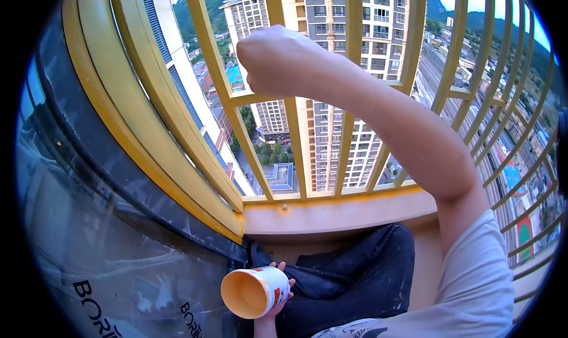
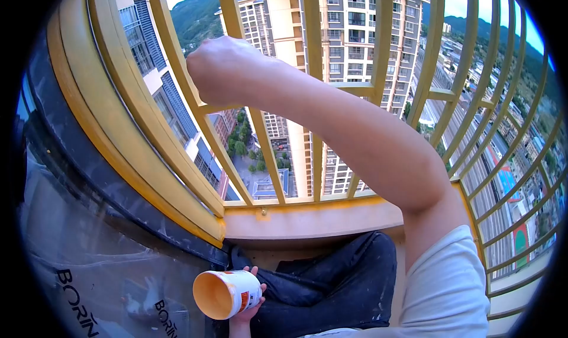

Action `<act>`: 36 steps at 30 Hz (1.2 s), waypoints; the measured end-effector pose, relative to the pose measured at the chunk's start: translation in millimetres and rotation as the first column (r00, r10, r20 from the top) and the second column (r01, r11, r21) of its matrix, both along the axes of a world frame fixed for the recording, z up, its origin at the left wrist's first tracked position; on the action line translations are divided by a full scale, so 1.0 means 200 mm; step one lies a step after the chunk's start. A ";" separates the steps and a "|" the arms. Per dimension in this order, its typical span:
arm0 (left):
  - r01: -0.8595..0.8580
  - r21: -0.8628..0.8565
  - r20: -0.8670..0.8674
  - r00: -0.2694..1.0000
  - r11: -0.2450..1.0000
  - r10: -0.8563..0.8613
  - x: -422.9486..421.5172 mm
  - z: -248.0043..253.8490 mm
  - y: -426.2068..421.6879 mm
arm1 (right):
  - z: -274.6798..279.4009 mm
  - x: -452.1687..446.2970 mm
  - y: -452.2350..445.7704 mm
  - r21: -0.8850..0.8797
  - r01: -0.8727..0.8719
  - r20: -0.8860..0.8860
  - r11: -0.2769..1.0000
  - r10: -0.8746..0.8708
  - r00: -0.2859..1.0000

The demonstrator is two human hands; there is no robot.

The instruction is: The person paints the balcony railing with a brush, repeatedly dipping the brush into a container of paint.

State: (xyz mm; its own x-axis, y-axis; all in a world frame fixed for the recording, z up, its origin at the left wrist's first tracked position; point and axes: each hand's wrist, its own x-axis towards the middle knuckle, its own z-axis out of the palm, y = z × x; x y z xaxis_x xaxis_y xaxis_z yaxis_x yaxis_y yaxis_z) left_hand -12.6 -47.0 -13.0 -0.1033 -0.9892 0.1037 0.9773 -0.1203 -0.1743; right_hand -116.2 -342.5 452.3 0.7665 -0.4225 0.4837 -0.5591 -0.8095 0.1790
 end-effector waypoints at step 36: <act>0.005 0.001 0.042 0.999 1.000 -0.005 0.02 -0.02 -0.02 | -0.09 -0.05 -0.01 -0.159 -0.084 -0.012 0.984 0.083 0.996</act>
